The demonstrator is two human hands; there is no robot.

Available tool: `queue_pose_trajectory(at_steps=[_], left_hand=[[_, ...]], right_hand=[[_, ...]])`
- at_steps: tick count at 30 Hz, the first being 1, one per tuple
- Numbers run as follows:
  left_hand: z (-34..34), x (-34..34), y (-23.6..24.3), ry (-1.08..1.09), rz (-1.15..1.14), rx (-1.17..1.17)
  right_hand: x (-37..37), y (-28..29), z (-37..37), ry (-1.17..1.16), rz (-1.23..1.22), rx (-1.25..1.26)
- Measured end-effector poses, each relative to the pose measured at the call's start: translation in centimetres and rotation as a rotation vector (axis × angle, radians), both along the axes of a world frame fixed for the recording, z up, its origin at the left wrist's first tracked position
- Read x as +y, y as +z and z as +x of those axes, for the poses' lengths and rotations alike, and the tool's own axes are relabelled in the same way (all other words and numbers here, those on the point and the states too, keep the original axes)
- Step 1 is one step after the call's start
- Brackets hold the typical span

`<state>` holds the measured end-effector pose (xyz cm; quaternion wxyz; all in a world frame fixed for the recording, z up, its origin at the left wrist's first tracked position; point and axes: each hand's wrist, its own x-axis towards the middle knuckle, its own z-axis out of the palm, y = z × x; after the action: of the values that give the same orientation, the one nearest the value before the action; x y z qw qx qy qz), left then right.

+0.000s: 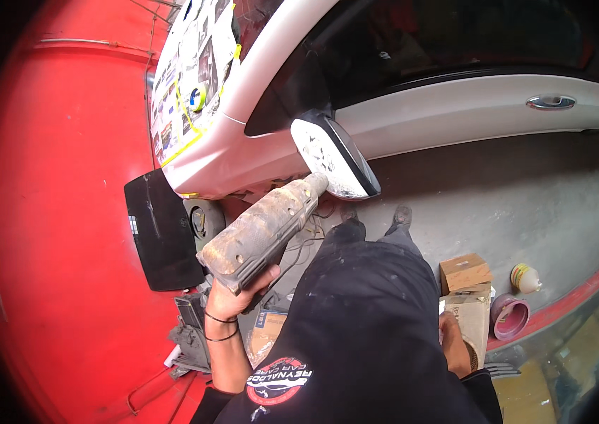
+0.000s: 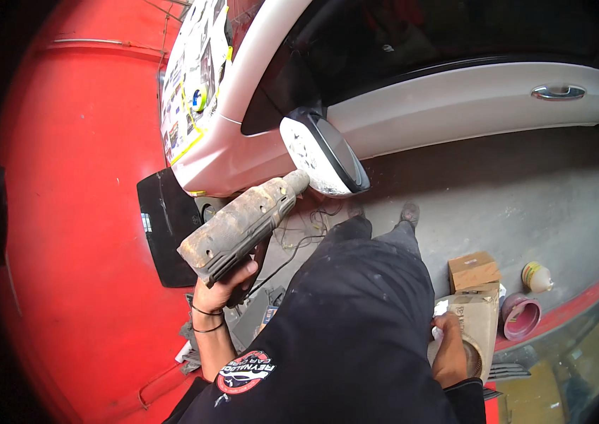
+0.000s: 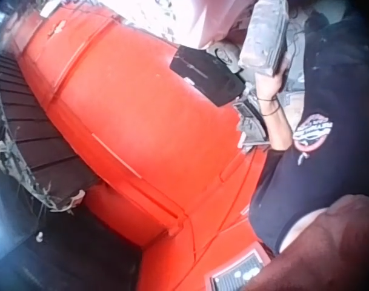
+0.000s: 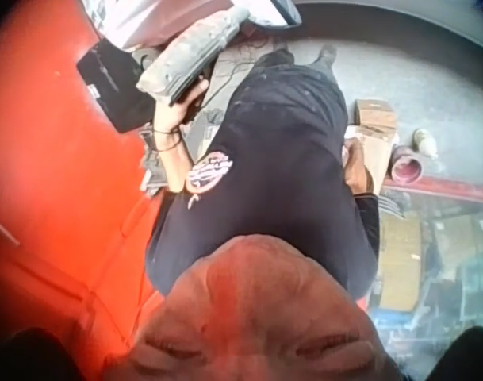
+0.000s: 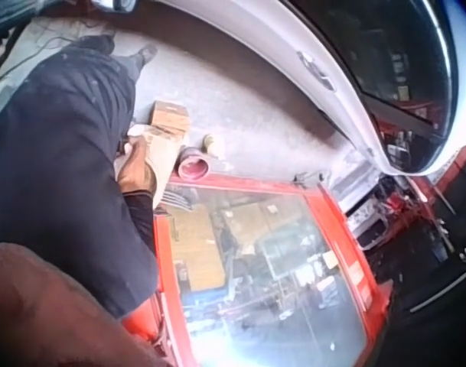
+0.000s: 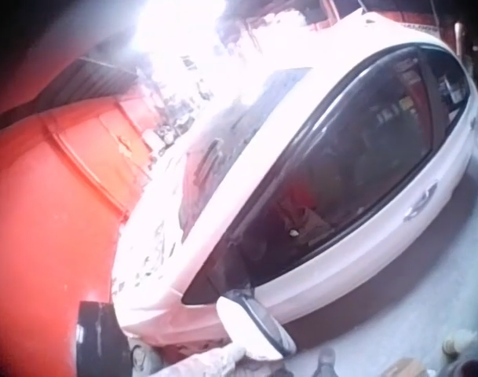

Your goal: Apply body filler and use a heat gun to repair damage on a side-view mirror.

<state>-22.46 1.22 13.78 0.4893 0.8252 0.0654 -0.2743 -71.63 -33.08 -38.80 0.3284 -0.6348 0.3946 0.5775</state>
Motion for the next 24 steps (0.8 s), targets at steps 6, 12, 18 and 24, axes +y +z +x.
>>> queue_pose_trajectory(at_steps=[6,12,18,24], left_hand=[[2.2,1.9,0.3,-0.124,-0.035,0.015],[5.3,5.0,-1.0,-0.167,-0.102,0.066],[10.0,9.7,-3.5,-0.331,-0.138,0.089],[14.5,12.7,-7.0,-0.548,-0.220,-0.005]], right_hand=[[-0.3,-1.0,4.3,-0.226,-0.219,-0.540],[-4.5,10.1,19.9,-0.484,-0.591,-0.806],[0.8,27.1,30.7,-1.370,-0.504,-1.069],[12.4,36.0,36.9,-1.430,-0.502,-1.414]])
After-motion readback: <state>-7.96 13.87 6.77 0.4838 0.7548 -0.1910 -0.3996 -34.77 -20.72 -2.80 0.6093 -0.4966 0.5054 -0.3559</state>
